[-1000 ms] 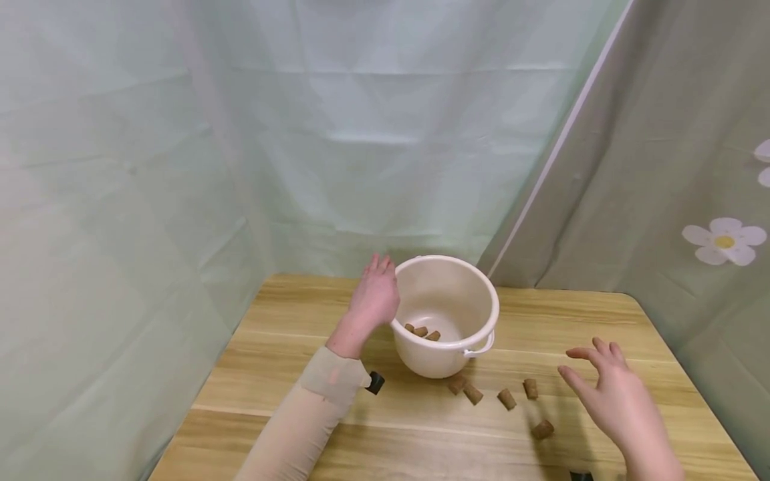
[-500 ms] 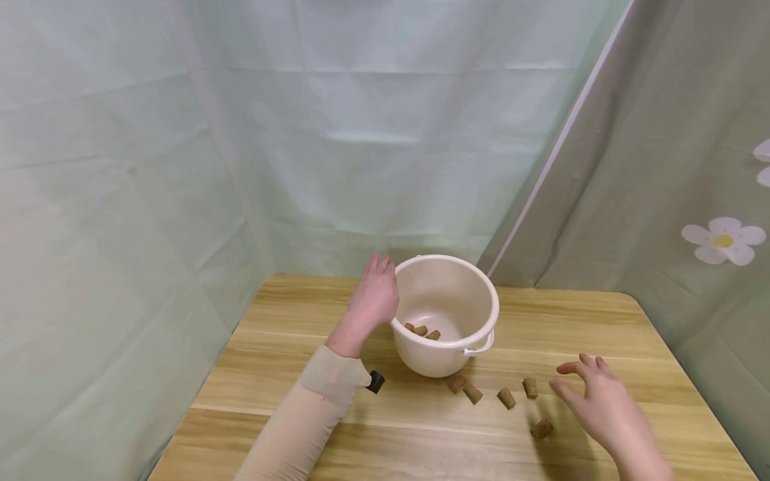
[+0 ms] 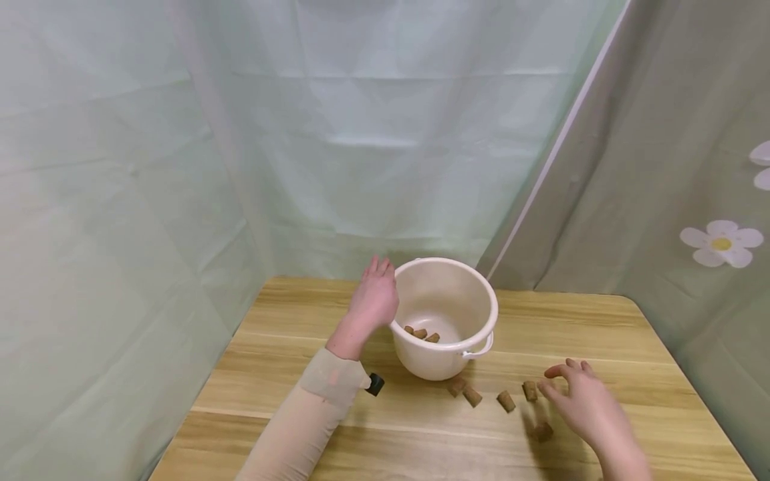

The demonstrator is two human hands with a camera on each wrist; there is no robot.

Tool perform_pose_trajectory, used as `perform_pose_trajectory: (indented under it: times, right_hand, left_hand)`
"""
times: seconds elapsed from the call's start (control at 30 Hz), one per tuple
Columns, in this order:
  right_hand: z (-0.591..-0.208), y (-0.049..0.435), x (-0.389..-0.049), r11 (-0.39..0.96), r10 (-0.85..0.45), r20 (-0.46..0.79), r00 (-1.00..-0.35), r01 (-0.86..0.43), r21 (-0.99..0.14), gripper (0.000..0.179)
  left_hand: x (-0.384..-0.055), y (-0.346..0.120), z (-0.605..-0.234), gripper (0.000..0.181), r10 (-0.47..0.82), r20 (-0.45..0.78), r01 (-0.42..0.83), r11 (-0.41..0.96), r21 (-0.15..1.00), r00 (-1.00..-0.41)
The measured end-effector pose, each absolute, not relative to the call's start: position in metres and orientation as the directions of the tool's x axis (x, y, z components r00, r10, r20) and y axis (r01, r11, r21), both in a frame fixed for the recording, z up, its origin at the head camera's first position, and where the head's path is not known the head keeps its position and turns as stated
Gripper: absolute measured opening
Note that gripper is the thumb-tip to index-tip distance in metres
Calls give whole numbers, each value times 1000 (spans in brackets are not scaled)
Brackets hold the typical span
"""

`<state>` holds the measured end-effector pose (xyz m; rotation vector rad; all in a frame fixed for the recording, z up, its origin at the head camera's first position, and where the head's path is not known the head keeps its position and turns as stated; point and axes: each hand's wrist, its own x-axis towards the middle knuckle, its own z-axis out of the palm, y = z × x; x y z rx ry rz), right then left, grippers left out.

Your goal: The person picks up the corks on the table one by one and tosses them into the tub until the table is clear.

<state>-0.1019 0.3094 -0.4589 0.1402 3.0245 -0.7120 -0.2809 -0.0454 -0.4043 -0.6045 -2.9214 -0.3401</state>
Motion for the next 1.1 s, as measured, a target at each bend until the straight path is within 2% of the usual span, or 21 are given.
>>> perform_pose_trajectory:
  times: [1.1]
  right_hand:
    - [-481, 305, -113, 901, 106, -98, -990, 137, -412, 45]
  left_hand:
    - [-280, -47, -404, 49, 361, 175, 396, 883, 253, -916]
